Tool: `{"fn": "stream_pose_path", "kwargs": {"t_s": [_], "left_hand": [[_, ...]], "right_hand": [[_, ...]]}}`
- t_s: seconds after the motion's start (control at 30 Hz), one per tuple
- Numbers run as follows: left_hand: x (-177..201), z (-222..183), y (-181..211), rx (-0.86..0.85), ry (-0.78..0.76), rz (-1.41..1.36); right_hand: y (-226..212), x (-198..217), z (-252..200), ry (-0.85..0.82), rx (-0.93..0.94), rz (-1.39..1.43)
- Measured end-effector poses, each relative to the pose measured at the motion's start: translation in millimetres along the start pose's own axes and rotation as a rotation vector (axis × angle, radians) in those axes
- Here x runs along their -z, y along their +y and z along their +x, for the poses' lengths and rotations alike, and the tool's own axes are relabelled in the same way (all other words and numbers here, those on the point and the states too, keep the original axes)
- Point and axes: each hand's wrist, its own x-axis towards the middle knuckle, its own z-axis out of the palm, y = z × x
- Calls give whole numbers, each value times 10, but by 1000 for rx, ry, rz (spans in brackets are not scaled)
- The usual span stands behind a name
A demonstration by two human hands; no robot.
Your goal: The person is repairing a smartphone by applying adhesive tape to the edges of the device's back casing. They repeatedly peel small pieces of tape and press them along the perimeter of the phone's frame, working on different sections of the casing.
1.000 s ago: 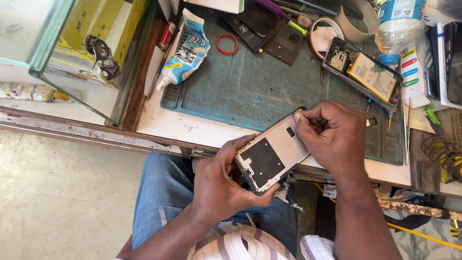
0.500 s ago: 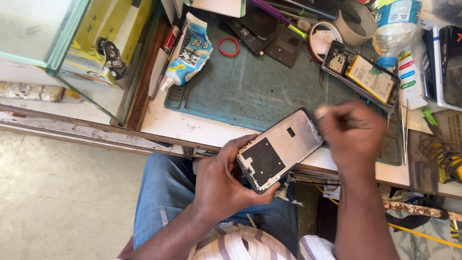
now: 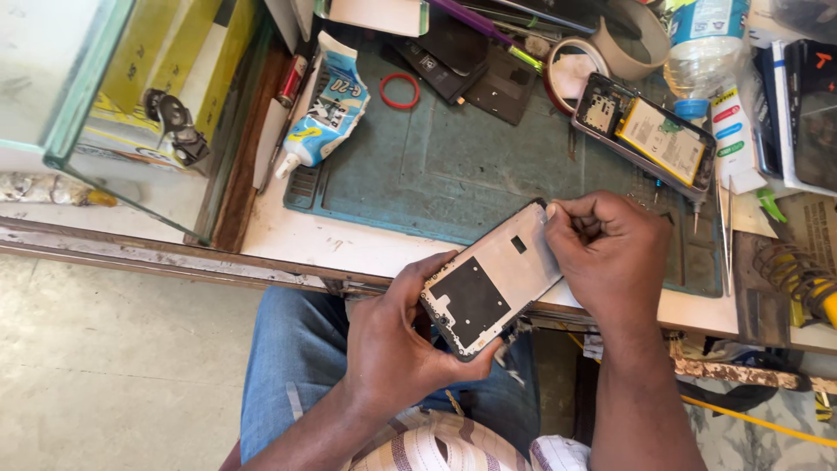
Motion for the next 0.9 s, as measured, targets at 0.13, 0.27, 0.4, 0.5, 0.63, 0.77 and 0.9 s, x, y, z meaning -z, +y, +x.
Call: {"fn": "stream_pose_path", "kwargs": {"t_s": [0.13, 0.27, 0.4, 0.5, 0.63, 0.77, 0.9], "left_hand": [[-4, -2, -16, 31, -11, -29], [2, -11, -44, 6, -18, -25], [8, -7, -57, -7, -11, -9], [29, -1, -57, -7, -29, 7], [54, 10, -52, -19, -40, 54], [77, 17, -59, -9, -75, 43], [63, 21, -76, -50, -76, 3]], "right_hand": [[-31, -22, 21, -7, -14, -34], [-40, -17, 27, -17, -16, -45], [-67, -23, 37, -20, -14, -54], [-103, -29, 41, -18, -15, -78], [-148, -42, 43, -20, 11, -113], [-131, -48, 38, -49, 1, -99], [-23, -62, 48, -96, -64, 36]]}}
